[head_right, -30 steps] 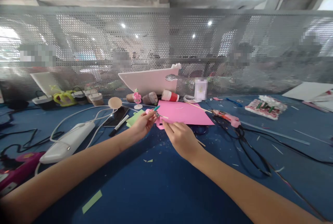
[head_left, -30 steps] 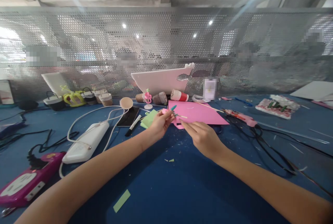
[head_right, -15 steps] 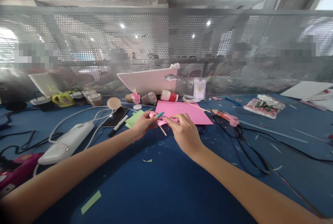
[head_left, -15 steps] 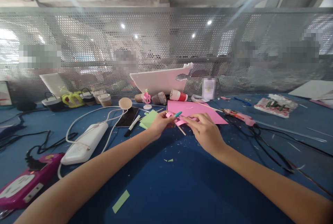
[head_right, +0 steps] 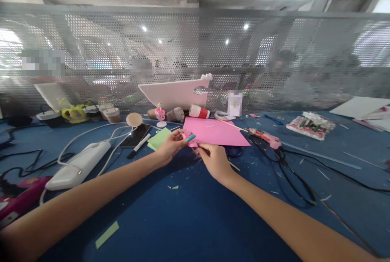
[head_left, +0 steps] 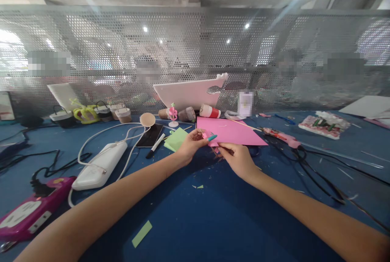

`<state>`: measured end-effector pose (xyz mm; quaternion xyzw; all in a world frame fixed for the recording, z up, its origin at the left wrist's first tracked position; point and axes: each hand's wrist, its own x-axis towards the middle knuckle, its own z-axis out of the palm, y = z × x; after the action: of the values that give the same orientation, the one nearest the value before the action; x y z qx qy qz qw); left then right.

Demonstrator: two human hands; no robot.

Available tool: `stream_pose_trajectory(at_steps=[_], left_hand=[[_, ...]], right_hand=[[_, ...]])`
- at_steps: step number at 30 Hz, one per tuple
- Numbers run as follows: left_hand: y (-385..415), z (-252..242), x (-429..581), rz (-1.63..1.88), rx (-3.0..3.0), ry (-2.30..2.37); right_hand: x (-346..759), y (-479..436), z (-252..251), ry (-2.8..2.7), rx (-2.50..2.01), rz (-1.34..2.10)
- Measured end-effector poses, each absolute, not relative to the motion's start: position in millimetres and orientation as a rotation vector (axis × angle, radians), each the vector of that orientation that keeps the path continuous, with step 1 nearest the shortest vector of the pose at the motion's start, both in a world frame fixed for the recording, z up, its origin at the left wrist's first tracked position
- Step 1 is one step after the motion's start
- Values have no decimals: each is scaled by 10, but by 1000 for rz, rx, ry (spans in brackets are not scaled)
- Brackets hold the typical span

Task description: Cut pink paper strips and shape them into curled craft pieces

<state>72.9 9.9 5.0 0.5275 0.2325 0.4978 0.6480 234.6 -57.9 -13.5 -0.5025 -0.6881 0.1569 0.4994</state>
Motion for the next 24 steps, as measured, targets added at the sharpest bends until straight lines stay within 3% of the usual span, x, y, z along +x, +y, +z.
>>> stream_pose_trajectory(at_steps=[3,9,15,24], left_hand=[[81,37,744,1154,1164,486],[31,2,748,1129,1073,517],[28,-10,747,1203,1062,494],[55,-43,731,1182,1166,565]], right_hand=[[2333,-531,-180,-1549,-1124,639],[2306,-513,-157,-1381,-1019,818],[2279,-577,-102,-1025,-988,1334],[2288,-503,-179,-922,-956,1345]])
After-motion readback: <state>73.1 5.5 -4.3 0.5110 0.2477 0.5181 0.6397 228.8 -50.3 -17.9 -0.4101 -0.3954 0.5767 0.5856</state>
